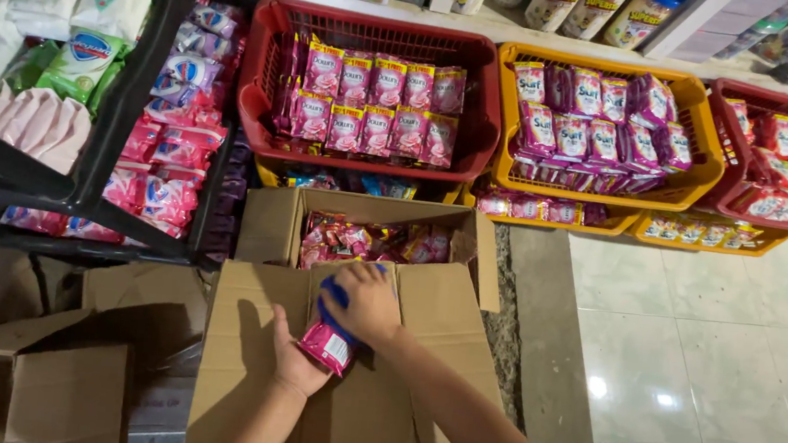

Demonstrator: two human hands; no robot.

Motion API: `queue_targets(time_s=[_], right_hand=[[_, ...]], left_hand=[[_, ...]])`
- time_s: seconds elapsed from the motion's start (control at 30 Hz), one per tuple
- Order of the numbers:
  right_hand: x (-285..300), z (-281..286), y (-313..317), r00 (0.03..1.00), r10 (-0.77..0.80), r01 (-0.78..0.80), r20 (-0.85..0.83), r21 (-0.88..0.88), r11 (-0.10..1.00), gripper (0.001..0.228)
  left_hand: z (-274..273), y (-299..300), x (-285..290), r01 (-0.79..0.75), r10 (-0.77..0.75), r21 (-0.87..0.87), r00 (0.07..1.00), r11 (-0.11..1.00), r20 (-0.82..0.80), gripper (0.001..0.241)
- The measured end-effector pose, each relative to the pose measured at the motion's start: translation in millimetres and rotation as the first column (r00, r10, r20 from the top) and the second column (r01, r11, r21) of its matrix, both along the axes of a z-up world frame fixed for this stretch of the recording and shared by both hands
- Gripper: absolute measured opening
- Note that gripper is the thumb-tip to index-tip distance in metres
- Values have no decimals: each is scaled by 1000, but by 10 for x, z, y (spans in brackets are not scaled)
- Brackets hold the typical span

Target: The recorder is cleaning fabric softener sachets with a cloth and organizing them into a cardboard box.

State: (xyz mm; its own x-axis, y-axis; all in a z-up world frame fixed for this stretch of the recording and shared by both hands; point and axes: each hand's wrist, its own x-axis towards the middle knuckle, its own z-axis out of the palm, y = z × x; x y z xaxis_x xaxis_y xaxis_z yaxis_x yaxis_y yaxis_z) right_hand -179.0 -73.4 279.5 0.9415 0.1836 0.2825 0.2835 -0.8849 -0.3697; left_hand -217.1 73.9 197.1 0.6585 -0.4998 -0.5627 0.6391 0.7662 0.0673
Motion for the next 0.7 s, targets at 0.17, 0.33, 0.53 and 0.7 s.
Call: queue_targets(time_s=[0.17,0.33,0.53,0.7], right_hand=[[-449,312,280,962,263,-269,68,111,957,33],[-216,350,133,929,324,-355,180,178,918,22],[-16,71,-10,995,-65,65,76,3,998,25],[-534,345,362,927,355,-365,120,82,927,34]], left_hand=[[-8,-15,28,-14,14,-11,1000,1000,-13,97],[119,-64,27,37,-37,-2,999,999,13,105],[-41,-9,38,53,-47,-72,995,996,84,113],[-131,-54,7,-8,8,-39,1000,999,-19,97]])
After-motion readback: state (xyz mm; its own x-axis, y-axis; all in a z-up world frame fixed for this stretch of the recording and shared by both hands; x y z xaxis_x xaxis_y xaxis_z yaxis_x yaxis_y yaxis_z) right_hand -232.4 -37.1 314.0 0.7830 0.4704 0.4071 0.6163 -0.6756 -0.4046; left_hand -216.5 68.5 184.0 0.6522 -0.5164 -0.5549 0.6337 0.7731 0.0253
